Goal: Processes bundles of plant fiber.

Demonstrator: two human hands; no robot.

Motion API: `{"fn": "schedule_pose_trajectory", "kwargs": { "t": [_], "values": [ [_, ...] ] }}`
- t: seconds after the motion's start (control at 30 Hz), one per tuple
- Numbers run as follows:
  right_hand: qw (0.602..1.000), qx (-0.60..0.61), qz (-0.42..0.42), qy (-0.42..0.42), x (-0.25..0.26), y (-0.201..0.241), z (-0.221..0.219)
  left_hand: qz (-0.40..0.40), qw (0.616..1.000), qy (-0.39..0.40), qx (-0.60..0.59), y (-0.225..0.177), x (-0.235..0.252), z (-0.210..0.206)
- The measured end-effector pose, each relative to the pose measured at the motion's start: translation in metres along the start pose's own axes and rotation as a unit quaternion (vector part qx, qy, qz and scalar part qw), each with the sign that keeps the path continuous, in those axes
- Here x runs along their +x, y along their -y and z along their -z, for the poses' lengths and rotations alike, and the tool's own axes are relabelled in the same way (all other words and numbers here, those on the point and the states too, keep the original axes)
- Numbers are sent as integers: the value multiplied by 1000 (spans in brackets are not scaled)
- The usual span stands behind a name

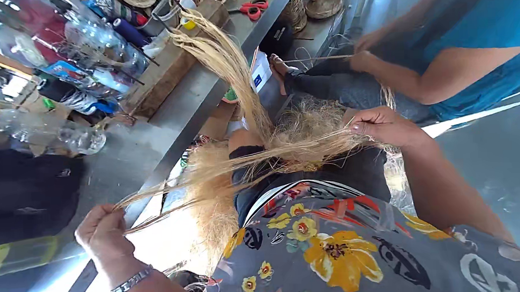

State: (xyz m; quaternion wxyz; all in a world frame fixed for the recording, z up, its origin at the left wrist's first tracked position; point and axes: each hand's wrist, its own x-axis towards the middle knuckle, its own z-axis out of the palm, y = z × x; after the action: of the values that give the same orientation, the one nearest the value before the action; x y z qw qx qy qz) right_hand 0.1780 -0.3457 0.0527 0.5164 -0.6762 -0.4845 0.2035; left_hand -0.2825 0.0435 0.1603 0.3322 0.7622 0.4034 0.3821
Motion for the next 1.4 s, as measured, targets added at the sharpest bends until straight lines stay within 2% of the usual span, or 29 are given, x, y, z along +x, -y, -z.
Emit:
{"fn": "schedule_pose_trajectory", "kwargs": {
  "t": [0.1,0.17,0.3,0.37,0.43,0.47,0.53,0.6,0.67,0.73,0.8,0.87,0.9,0.97,1.07,1.13,1.2,1.33,1.4],
  "values": [
    [979,-169,-106,-33,-11,-34,11,-17,999,-35,3,11,3,-2],
    [932,-285,-216,-62,-31,-58,23,-10,997,-77,-23,18,7,1],
    [793,-328,-497,-125,-119,-106,46,62,991,-116,-40,21,8,3],
    [730,-340,-583,-106,-172,-123,51,120,987,-98,29,11,2,-1],
    [702,-342,-620,-69,-196,-126,54,136,985,-42,102,0,-6,-6],
    [706,-340,-618,-64,-195,-125,56,115,984,-18,132,-4,-9,-11],
    [768,-335,-536,-101,-173,-108,60,56,986,31,157,-20,-12,-29],
    [850,-351,-361,-157,-127,-71,57,-20,981,96,170,-43,-16,-54],
    [905,-349,-147,-192,-69,-13,37,-90,969,153,174,-68,-19,-84],
    [924,-334,25,-184,-14,51,-2,-131,955,212,162,-88,-24,-115],
    [920,-311,177,-158,30,97,-53,-163,937,273,145,-99,-32,-143],
    [921,-279,257,-95,59,120,-102,-193,919,326,105,-101,-39,-165],
    [928,-249,272,-57,69,125,-122,-185,912,361,54,-100,-40,-172],
    [948,-171,268,12,76,119,-145,-101,888,436,-107,-92,-40,-178],
    [966,-95,233,67,72,92,-133,67,827,488,-270,-75,-40,-167],
    [970,-130,194,67,59,65,-109,121,819,468,-308,-60,-42,-154],
    [976,-174,128,38,40,30,-84,157,827,420,-339,-47,-44,-145],
    [977,-210,-18,-16,-1,-39,-36,193,819,357,-405,-27,-39,-133],
    [967,-245,-61,-38,-18,-63,-24,200,817,352,-411,-22,-39,-133]
  ]
}}
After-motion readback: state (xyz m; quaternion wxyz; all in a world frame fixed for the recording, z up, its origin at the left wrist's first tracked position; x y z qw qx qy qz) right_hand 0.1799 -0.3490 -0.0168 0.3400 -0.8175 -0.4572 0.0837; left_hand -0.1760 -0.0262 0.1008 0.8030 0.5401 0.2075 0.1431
